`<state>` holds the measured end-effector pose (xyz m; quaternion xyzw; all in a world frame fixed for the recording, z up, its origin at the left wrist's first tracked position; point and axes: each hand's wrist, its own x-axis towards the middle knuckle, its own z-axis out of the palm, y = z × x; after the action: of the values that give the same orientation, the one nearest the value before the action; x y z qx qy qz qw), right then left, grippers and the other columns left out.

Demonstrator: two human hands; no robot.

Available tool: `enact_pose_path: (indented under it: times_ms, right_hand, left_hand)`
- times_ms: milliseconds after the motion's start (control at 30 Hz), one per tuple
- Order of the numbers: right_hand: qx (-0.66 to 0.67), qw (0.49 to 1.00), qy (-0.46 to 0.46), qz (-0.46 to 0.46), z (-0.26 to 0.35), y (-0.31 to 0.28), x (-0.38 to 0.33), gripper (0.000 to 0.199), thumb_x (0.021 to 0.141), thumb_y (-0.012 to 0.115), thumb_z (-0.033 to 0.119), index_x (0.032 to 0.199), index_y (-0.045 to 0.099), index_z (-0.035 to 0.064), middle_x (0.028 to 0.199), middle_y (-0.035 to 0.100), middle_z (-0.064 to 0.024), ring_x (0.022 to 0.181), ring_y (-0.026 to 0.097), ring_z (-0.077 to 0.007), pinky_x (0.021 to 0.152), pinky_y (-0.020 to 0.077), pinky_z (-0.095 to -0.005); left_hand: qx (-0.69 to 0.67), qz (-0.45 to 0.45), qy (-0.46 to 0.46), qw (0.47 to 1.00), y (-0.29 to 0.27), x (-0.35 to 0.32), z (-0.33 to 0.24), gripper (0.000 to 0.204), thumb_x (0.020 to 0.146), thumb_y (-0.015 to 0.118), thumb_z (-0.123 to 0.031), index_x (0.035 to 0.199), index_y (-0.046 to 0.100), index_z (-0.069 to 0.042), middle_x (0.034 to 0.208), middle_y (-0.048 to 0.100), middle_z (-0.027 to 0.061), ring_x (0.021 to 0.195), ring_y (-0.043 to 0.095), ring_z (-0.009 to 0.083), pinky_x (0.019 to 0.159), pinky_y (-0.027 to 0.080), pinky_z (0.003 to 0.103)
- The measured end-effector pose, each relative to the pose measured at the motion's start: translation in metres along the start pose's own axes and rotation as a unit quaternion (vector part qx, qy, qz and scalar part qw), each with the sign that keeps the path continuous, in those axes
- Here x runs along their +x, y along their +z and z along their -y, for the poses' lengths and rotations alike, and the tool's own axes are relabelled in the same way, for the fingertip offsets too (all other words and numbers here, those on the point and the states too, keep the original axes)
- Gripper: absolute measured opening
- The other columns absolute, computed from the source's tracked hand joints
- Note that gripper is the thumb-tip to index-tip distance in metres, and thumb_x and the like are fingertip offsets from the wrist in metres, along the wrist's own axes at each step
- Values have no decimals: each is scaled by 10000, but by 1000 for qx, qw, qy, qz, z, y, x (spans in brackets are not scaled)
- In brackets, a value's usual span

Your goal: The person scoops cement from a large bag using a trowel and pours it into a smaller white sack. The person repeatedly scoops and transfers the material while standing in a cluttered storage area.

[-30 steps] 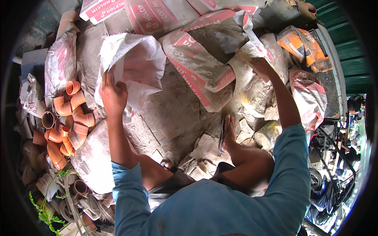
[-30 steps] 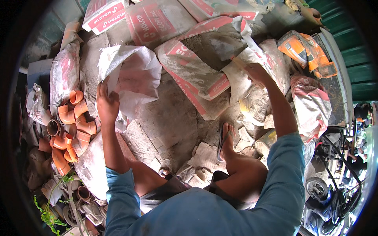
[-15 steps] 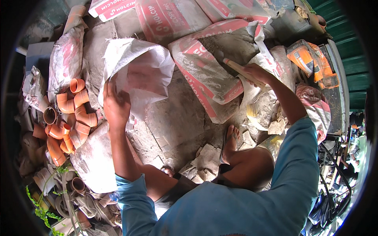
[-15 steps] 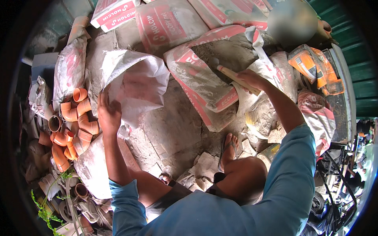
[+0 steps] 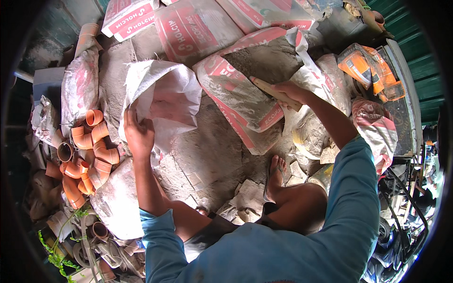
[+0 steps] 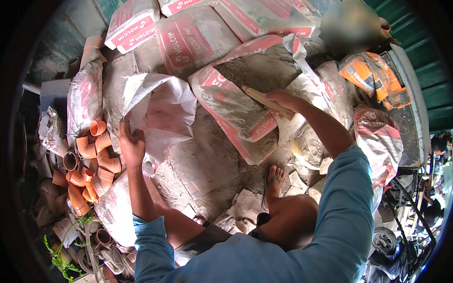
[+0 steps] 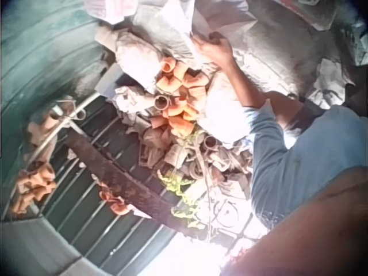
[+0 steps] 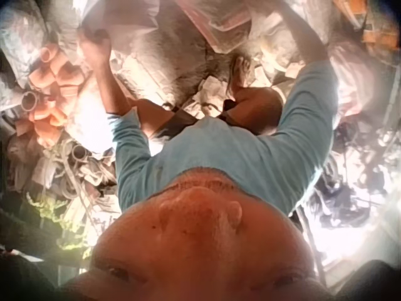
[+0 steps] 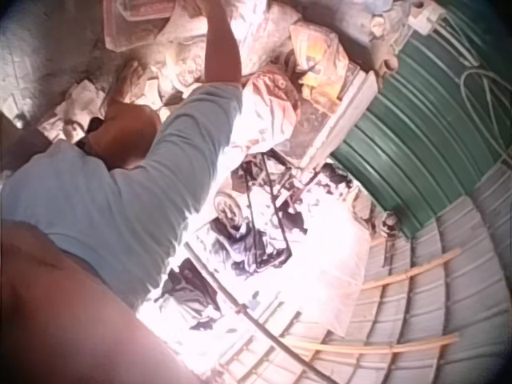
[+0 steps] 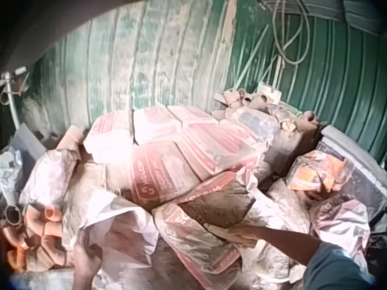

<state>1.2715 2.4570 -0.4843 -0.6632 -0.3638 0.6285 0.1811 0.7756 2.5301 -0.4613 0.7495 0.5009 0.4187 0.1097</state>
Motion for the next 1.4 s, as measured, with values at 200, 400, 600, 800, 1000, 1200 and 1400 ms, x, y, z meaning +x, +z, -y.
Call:
enact_pose_path:
  times_ms: [200,400,600,800,1000,1200,1400]
  right_hand:
    - [27,999,41,-8,-4,2,-13,408,1022,474,435,1171,566,67,696,569,-32,510,521,-109,434,446,-305]
    - [43,996,53,-65,-8,-6,-58,417,1013,436,455,1176,564,92,725,570,-19,530,503,-101,471,445,-299]
    - [16,989,53,-138,-3,-16,-98,431,986,458,481,1183,548,107,725,567,-19,536,497,-96,465,422,-285]
    - [0,987,72,-147,12,-21,-131,422,1010,467,475,1189,549,102,740,582,-17,555,518,-113,482,438,-310]
    - [-8,983,87,-163,33,7,-162,417,996,480,493,1170,545,120,732,566,-7,553,499,-102,464,413,-288]
    - [-10,984,109,-138,62,50,-194,394,979,489,504,1095,517,128,696,533,-1,513,446,-83,452,375,-272]
    - [-26,990,128,-52,86,90,-180,389,980,510,477,1137,520,122,706,548,-27,506,462,-102,432,387,-288]
  left_hand:
    - [30,-14,29,999,1,-1,4,547,704,539,66,1248,585,30,1101,618,250,979,616,429,865,495,472]
    - [14,-6,15,1000,-4,-2,-2,603,706,549,62,1308,557,25,1188,598,253,1047,607,441,920,491,464]
    - [-6,37,2,999,-6,-4,-6,642,707,563,65,1346,536,10,1322,554,260,1173,581,428,975,490,448]
    - [-35,62,5,997,-7,-8,-12,687,710,601,29,1388,495,7,1404,500,285,1224,556,439,1009,492,436]
    - [-109,62,26,992,-6,-24,-31,667,770,622,16,1416,455,18,1396,490,276,1295,499,421,1073,425,422]
    - [-107,112,2,988,-7,-26,-28,710,713,618,3,1395,435,75,1450,424,308,1276,500,460,1053,458,438]
    - [-139,89,34,986,-16,-32,-22,663,777,615,8,1413,434,54,1408,461,310,1313,470,446,1087,411,420]
